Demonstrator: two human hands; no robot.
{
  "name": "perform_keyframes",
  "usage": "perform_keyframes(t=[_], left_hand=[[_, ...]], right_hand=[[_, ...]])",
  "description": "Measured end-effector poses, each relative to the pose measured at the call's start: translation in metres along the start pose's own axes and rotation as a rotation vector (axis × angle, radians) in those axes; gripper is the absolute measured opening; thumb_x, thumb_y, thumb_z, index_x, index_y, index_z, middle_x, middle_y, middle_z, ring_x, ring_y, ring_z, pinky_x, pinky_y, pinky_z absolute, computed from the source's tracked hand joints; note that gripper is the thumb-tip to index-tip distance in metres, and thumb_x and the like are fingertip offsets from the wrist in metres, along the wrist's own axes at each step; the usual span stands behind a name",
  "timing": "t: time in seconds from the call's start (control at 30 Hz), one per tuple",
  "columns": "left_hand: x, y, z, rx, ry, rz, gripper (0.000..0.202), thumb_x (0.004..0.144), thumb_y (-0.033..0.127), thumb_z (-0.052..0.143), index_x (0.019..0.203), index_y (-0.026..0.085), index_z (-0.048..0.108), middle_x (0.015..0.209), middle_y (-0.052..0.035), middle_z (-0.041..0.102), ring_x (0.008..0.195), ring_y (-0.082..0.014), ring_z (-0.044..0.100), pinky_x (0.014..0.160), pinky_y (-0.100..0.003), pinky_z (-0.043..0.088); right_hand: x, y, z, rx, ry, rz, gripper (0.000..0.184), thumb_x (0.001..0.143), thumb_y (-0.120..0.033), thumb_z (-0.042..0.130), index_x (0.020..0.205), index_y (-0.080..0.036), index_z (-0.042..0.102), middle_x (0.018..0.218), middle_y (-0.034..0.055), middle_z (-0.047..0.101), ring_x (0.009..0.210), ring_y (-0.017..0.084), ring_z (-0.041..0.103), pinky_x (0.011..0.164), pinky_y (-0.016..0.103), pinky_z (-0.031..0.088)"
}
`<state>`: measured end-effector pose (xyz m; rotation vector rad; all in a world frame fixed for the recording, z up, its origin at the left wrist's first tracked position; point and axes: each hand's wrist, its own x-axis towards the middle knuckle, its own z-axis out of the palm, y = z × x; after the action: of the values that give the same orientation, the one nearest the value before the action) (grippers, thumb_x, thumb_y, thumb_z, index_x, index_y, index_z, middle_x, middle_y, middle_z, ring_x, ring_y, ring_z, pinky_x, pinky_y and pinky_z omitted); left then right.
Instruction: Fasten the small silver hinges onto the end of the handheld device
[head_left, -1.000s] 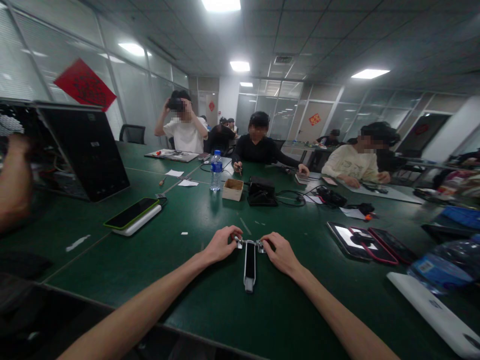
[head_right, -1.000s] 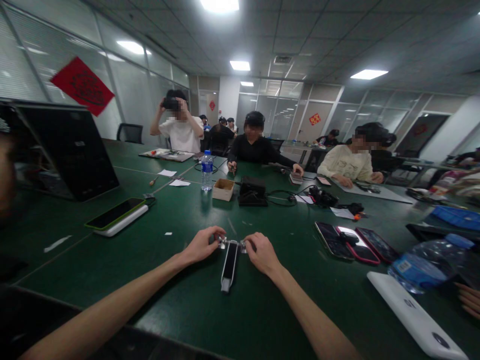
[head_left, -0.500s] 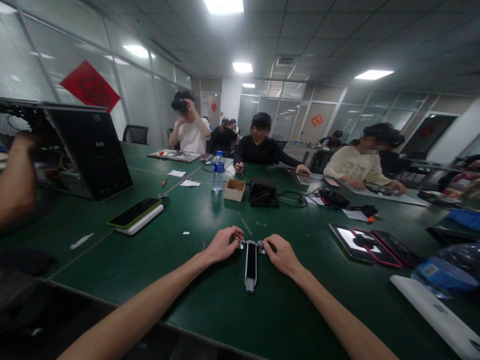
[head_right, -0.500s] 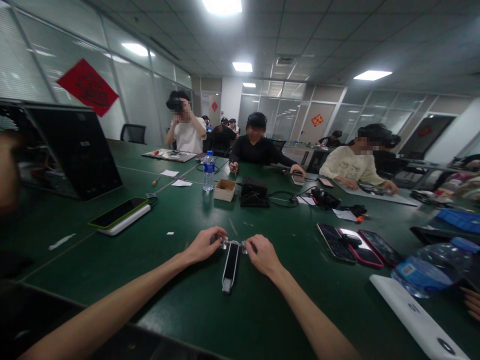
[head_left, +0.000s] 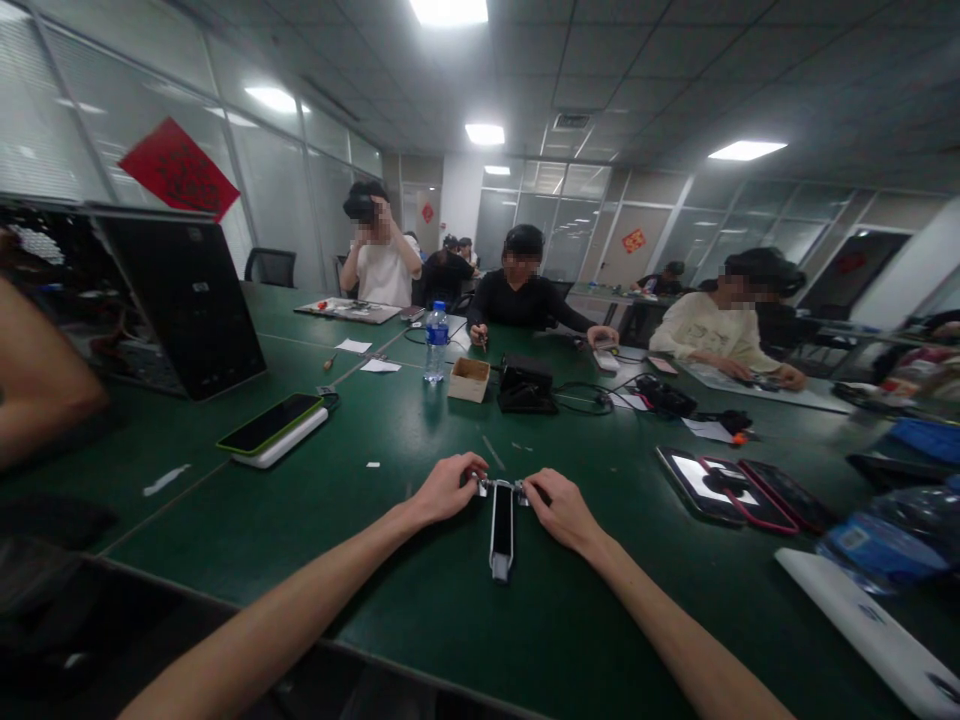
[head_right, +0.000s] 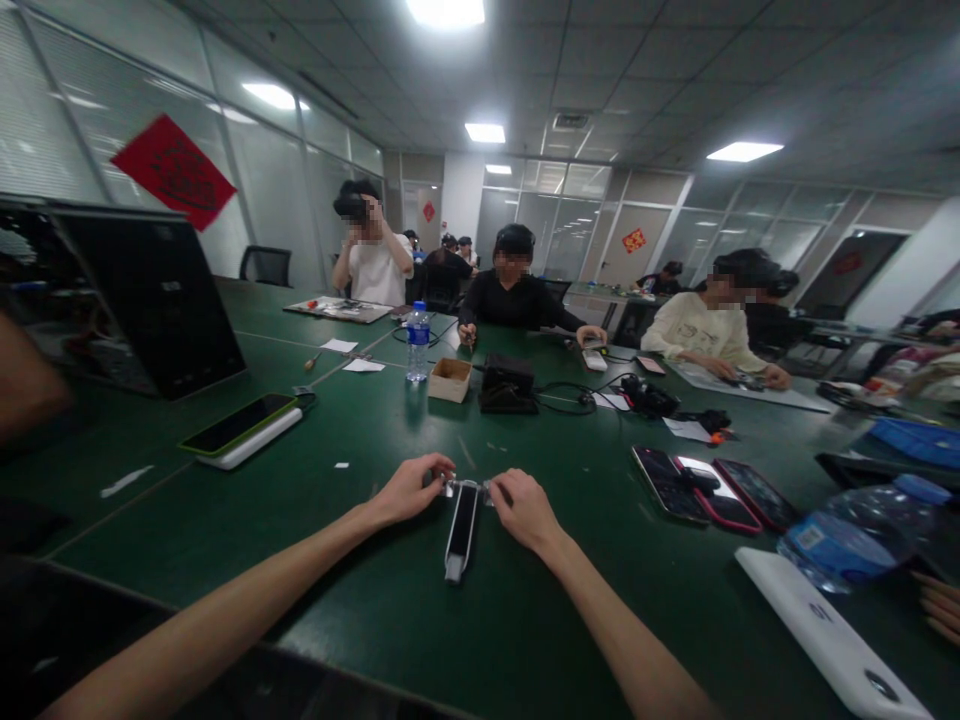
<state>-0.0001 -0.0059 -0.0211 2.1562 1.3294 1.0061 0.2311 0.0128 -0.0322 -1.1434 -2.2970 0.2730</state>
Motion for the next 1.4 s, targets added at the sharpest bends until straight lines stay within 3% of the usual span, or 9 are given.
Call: perform_keyframes(t=[0.2, 0.33, 0.47, 0.6, 0.77, 0.9, 1.2, 1.4], left_hand=[[0.0, 0.002, -0.002, -0.041, 0.055, 0.004, 0.024, 0.077, 0.005, 0.05, 0.096, 0.016, 0.061, 0.085, -0.001, 0.07, 0.076, -0.0147, 0.064, 0.074, -0.026, 0.049], [0.0, -0.002, -0.001, -0.045, 0.067, 0.023, 0.024, 0.077, 0.005, 0.05, 0.096, 0.016, 0.061, 0.085, -0.0013, 0.069, 0.076, -0.0149, 0.063, 0.072, -0.026, 0.048], [0.0, -0.006, 0.001, -0.055, 0.091, 0.065, 0.024, 0.077, 0.006, 0.049, 0.096, 0.016, 0.061, 0.083, -0.0014, 0.068, 0.076, -0.0155, 0.064, 0.072, -0.026, 0.048], [0.0, -0.008, 0.0, -0.066, 0.124, 0.075, 0.025, 0.076, 0.005, 0.048, 0.094, 0.016, 0.061, 0.082, -0.001, 0.069, 0.076, -0.0155, 0.064, 0.073, -0.026, 0.048], [0.001, -0.007, -0.003, -0.063, 0.158, 0.062, 0.024, 0.076, 0.004, 0.047, 0.092, 0.016, 0.061, 0.081, -0.0013, 0.068, 0.076, -0.0152, 0.064, 0.074, -0.026, 0.048], [0.0, -0.007, -0.004, -0.064, 0.161, 0.057, 0.024, 0.075, 0.002, 0.047, 0.09, 0.016, 0.061, 0.079, -0.0011, 0.068, 0.075, -0.0148, 0.064, 0.074, -0.025, 0.048], [0.0, -0.01, -0.002, -0.072, 0.11, 0.033, 0.023, 0.077, 0.007, 0.048, 0.093, 0.015, 0.062, 0.082, -0.0025, 0.069, 0.075, -0.0163, 0.064, 0.071, -0.026, 0.048], [0.002, -0.011, -0.005, -0.089, 0.132, -0.016, 0.022, 0.079, 0.009, 0.046, 0.092, 0.015, 0.062, 0.08, -0.0026, 0.068, 0.073, -0.016, 0.064, 0.07, -0.027, 0.049]], right_hand=[[-0.001, -0.002, -0.002, -0.062, 0.095, 0.072, 0.03, 0.093, -0.029, 0.036, 0.088, -0.016, 0.062, 0.088, 0.008, 0.064, 0.081, 0.018, 0.057, 0.076, 0.031, 0.046], [-0.003, -0.019, -0.01, -0.122, 0.083, 0.153, 0.027, 0.092, -0.028, 0.036, 0.09, -0.015, 0.06, 0.088, 0.0078, 0.064, 0.077, 0.017, 0.058, 0.072, 0.03, 0.046], [-0.006, -0.057, -0.014, -0.144, -0.018, 0.258, 0.024, 0.091, -0.034, 0.038, 0.087, -0.018, 0.056, 0.079, 0.0036, 0.062, 0.068, 0.015, 0.057, 0.063, 0.027, 0.044], [-0.004, -0.095, -0.005, -0.162, -0.157, 0.406, 0.021, 0.086, -0.041, 0.046, 0.091, -0.021, 0.052, 0.089, 0.0038, 0.063, 0.075, 0.018, 0.06, 0.061, 0.028, 0.045], [0.008, -0.105, 0.006, -0.245, -0.255, 0.539, 0.026, 0.083, -0.039, 0.047, 0.1, -0.019, 0.05, 0.105, 0.011, 0.061, 0.09, 0.026, 0.062, 0.069, 0.035, 0.047], [0.018, -0.077, 0.003, -0.347, -0.248, 0.593, 0.029, 0.083, -0.037, 0.045, 0.102, -0.016, 0.05, 0.103, 0.014, 0.063, 0.092, 0.03, 0.062, 0.073, 0.038, 0.047], [0.033, 0.047, -0.036, -0.47, -0.146, 0.794, 0.033, 0.087, -0.037, 0.043, 0.109, -0.013, 0.048, 0.108, 0.0181, 0.059, 0.098, 0.03, 0.06, 0.074, 0.034, 0.046], [0.041, 0.107, -0.058, -0.505, -0.047, 0.846, 0.032, 0.091, -0.035, 0.039, 0.108, -0.009, 0.049, 0.104, 0.0194, 0.061, 0.099, 0.028, 0.061, 0.078, 0.035, 0.045]])
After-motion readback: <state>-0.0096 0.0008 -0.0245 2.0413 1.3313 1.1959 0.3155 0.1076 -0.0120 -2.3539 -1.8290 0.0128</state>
